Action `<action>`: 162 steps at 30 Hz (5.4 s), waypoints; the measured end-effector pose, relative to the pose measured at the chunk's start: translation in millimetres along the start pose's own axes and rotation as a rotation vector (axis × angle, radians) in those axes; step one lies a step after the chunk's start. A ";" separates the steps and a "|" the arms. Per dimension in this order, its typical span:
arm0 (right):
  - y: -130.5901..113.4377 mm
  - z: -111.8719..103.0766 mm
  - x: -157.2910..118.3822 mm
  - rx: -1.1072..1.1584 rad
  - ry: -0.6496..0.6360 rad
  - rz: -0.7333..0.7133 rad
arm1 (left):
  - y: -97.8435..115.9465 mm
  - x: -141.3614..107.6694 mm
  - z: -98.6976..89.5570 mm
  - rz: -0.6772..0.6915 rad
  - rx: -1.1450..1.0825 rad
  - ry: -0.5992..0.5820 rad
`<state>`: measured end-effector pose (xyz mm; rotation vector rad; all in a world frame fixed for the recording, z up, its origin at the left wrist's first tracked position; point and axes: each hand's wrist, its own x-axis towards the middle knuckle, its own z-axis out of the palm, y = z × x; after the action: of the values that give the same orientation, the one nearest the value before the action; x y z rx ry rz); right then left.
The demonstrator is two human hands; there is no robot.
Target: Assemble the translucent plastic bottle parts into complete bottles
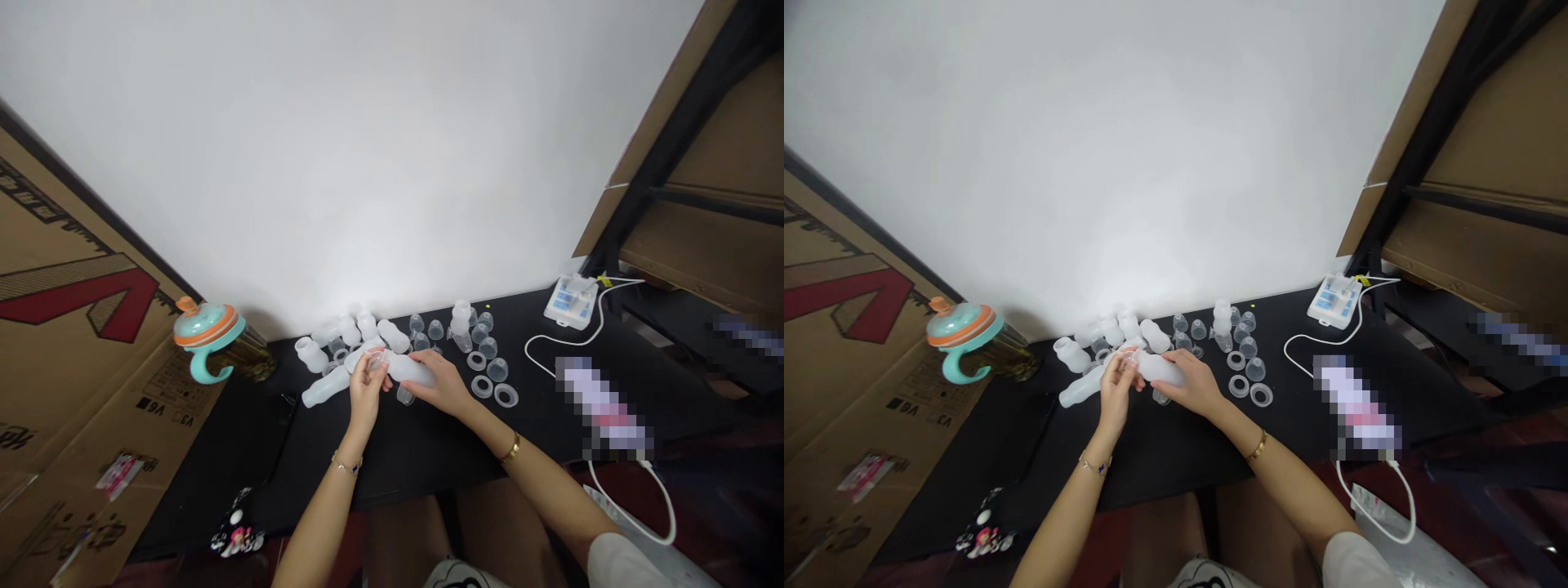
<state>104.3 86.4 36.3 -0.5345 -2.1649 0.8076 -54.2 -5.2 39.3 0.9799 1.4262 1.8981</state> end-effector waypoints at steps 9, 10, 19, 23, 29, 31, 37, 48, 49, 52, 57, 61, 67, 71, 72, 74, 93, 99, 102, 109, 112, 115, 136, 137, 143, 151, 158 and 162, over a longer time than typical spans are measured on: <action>-1.0 -1.1 0.0 -0.004 -0.011 0.005 | -2.0 1.2 -0.1 -0.003 -0.004 -0.012; -0.9 -1.2 0.0 -0.003 -0.013 0.006 | -1.6 1.0 -0.2 -0.004 -0.001 -0.011; 0.9 -0.1 -0.2 -0.006 -0.009 -0.002 | -1.4 1.0 -1.1 -0.005 0.024 -0.006; 1.1 -0.2 -0.3 0.001 -0.008 -0.003 | -1.3 1.4 -0.8 -0.010 0.027 -0.010; 0.4 -0.2 -0.2 0.010 -0.011 0.001 | -2.7 1.4 -0.5 -0.013 0.012 -0.003; -0.1 -0.4 0.0 0.013 -0.014 0.000 | -3.3 1.2 -0.3 -0.010 0.008 -0.002; -0.1 -1.0 0.2 0.017 -0.001 0.000 | -3.9 1.4 -0.8 0.017 0.005 0.013; 2.1 -0.8 0.3 0.008 -0.008 0.012 | -3.4 1.0 -1.3 0.017 0.019 0.003; 2.1 -0.7 0.3 0.009 -0.007 0.013 | -3.8 1.1 -1.4 0.016 0.019 0.001; 2.1 -0.6 0.3 0.016 -0.003 0.015 | -5.3 1.4 -1.9 0.015 0.012 0.002; 1.9 -0.2 -0.3 0.016 -0.004 0.015 | -5.9 1.5 -2.3 0.015 0.017 -0.008; 1.9 0.2 -0.4 0.012 -0.009 0.015 | -5.2 1.2 -2.2 0.016 0.032 -0.015; 2.7 0.1 0.4 0.051 -0.009 0.016 | -4.9 1.8 -2.8 0.013 0.034 -0.021; 2.7 -0.5 0.9 0.161 -0.007 0.081 | -3.5 1.2 -2.4 0.015 0.044 -0.020; 2.9 -0.7 1.1 0.190 -0.007 0.107 | -3.2 1.0 -2.3 0.014 0.049 -0.021; 3.9 -0.8 1.2 0.238 -0.014 0.159 | -3.2 0.5 -2.3 0.011 0.057 -0.022; 11.5 3.0 4.7 0.614 -0.167 0.407 | -3.2 0.2 -1.7 0.013 0.048 -0.030; 10.8 4.6 3.6 0.573 -0.172 0.414 | -2.4 0.5 -1.3 0.014 0.050 -0.026; 12.9 5.6 3.1 0.601 -0.135 0.410 | -2.6 0.5 -1.5 0.017 0.052 -0.033; 12.6 3.3 4.6 0.527 -0.110 0.385 | -2.8 1.3 -2.1 0.015 0.048 -0.033; 9.9 0.4 6.3 0.508 -0.109 0.365 | -2.9 1.3 -2.1 0.014 0.039 -0.028; 7.9 -1.7 7.1 0.532 -0.135 0.374 | -2.9 1.1 -2.2 0.013 0.040 -0.023; 8.4 0.1 7.5 0.712 -0.162 0.455 | -3.0 0.5 -1.5 -0.025 0.035 -0.048; 8.8 0.5 7.1 0.704 -0.166 0.453 | -3.2 0.6 -1.5 -0.025 0.035 -0.051; 12.2 2.4 6.5 0.686 -0.175 0.442 | -4.8 0.9 -1.9 -0.032 0.037 -0.058; 7.1 -2.3 8.8 0.717 -0.218 0.443 | -1.6 0.4 -1.4 -0.017 0.039 -0.064; 5.0 -4.1 9.1 0.786 -0.250 0.443 | 0.6 0.7 -0.2 -0.023 0.040 -0.061; 7.4 -1.8 8.1 0.825 -0.255 0.523 | 0.2 0.8 -0.4 -0.023 0.049 -0.065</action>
<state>101.4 97.1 36.1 -0.5720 -1.6769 2.0106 -55.0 -4.9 39.5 1.0345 1.4463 1.8064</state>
